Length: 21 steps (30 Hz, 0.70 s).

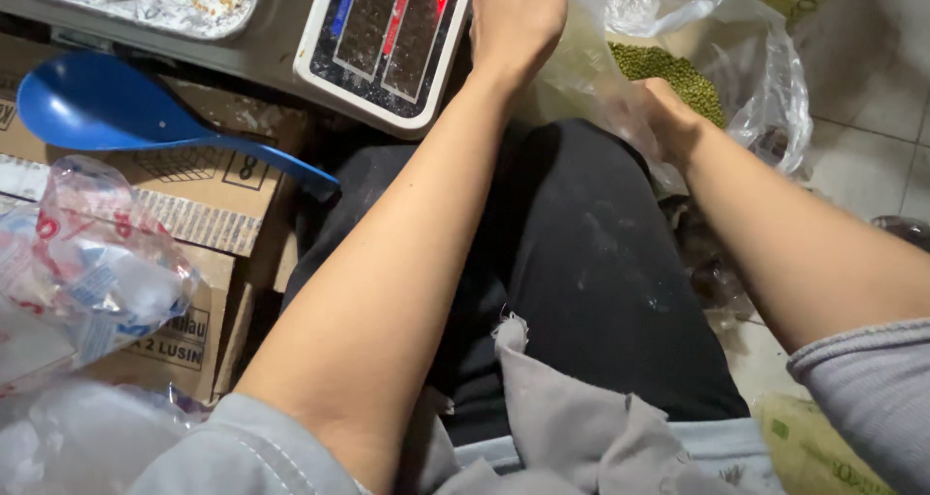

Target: The person scoops green mung beans from a large sack into small plastic bags using a blue scoop, weighs each bag on a digital scale, and ties the bags shut. The process is repeated for multiple bags in a cluttered storage area.

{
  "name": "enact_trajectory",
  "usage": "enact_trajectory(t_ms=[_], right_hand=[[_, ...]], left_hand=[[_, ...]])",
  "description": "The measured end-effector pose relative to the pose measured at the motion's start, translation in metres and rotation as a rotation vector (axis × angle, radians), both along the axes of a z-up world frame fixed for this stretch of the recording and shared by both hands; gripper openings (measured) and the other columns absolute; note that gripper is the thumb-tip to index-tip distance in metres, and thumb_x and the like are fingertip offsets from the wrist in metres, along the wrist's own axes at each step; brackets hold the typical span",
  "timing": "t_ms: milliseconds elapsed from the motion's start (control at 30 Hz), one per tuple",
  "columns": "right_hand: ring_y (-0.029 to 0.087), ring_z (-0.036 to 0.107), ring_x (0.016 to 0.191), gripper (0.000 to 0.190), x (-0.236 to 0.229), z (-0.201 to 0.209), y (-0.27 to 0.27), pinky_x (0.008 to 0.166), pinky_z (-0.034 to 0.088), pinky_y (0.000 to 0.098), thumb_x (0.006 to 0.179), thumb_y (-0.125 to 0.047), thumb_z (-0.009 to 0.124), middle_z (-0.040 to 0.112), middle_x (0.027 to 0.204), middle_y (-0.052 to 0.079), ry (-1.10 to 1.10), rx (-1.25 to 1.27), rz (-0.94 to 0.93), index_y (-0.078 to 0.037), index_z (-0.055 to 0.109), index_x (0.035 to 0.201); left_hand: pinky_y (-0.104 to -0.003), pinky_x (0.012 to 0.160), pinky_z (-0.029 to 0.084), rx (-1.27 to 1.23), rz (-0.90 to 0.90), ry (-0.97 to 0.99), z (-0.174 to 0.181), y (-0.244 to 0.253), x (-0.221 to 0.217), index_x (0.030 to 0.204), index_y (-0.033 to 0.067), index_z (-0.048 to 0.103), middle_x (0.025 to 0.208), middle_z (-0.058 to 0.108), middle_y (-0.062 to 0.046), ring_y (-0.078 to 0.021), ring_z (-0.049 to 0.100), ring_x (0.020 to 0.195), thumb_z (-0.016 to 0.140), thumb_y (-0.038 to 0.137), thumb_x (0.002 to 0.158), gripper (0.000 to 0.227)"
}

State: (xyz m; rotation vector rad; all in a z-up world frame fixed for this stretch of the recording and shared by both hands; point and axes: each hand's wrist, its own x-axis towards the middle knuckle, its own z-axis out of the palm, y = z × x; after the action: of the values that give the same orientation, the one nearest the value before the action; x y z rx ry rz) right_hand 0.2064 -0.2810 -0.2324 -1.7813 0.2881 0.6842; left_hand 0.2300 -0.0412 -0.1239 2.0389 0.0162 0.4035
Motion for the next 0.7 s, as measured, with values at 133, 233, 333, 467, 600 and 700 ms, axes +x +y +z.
enact_trajectory(t_ms=[133, 233, 333, 467, 600, 700], right_hand=[[0.019, 0.062, 0.072, 0.035, -0.008, -0.003, -0.005, 0.056, 0.05, 0.0325, 0.1, -0.031, 0.064, 0.067, 0.091, 0.009, 0.054, 0.022, -0.093, 0.001, 0.071, 0.11], [0.019, 0.064, 0.073, 0.031, -0.014, 0.007, -0.007, 0.056, 0.052, 0.0331, 0.097, -0.028, 0.064, 0.068, 0.092, 0.009, 0.067, 0.039, -0.19, 0.0, 0.071, 0.11], [0.019, 0.066, 0.074, 0.028, -0.024, 0.021, -0.012, 0.057, 0.054, 0.0338, 0.095, -0.024, 0.064, 0.069, 0.094, 0.01, 0.076, 0.049, -0.309, -0.002, 0.071, 0.11], [0.019, 0.068, 0.074, 0.026, -0.034, 0.039, -0.021, 0.058, 0.056, 0.0347, 0.091, -0.02, 0.065, 0.07, 0.096, 0.01, 0.069, 0.059, -0.439, -0.004, 0.07, 0.111], [0.02, 0.07, 0.075, 0.026, -0.042, 0.051, -0.032, 0.059, 0.059, 0.0364, 0.088, -0.015, 0.065, 0.07, 0.097, 0.012, 0.071, 0.107, -0.506, -0.004, 0.069, 0.111], [0.024, 0.07, 0.075, 0.029, -0.048, 0.062, -0.042, 0.062, 0.061, 0.0394, 0.087, -0.013, 0.064, 0.069, 0.096, 0.016, 0.085, 0.169, -0.543, -0.002, 0.066, 0.113]], left_hand=[[-0.051, 0.088, 0.054, 0.032, 0.024, 0.166, 0.021, 0.0, -0.006, 0.1, 0.0019, 0.074, 0.105, 0.072, -0.027, -0.0471, 0.068, 0.102, 0.049, 0.042, 0.083, 0.05], [-0.05, 0.084, 0.055, 0.064, 0.098, 0.25, 0.037, 0.0, -0.015, 0.098, 0.0036, 0.074, 0.102, 0.074, -0.025, -0.0441, 0.07, 0.1, 0.051, 0.049, 0.08, 0.053], [-0.05, 0.086, 0.056, 0.116, 0.169, 0.151, 0.048, 0.006, -0.028, 0.097, 0.0036, 0.075, 0.103, 0.074, -0.025, -0.0463, 0.07, 0.1, 0.051, 0.049, 0.085, 0.053], [-0.052, 0.085, 0.056, 0.042, 0.21, 0.15, 0.066, 0.015, -0.041, 0.096, 0.0045, 0.075, 0.099, 0.076, -0.024, -0.0477, 0.07, 0.097, 0.049, 0.046, 0.089, 0.049], [-0.045, 0.084, 0.059, -0.011, 0.188, 0.101, 0.084, 0.017, -0.058, 0.086, 0.0073, 0.077, 0.091, 0.079, -0.019, -0.0379, 0.077, 0.091, 0.06, 0.035, 0.084, 0.033], [-0.041, 0.086, 0.059, -0.02, 0.122, -0.013, 0.094, 0.017, -0.071, 0.088, 0.0059, 0.074, 0.091, 0.08, -0.016, -0.034, 0.078, 0.091, 0.066, 0.019, 0.072, 0.022]])
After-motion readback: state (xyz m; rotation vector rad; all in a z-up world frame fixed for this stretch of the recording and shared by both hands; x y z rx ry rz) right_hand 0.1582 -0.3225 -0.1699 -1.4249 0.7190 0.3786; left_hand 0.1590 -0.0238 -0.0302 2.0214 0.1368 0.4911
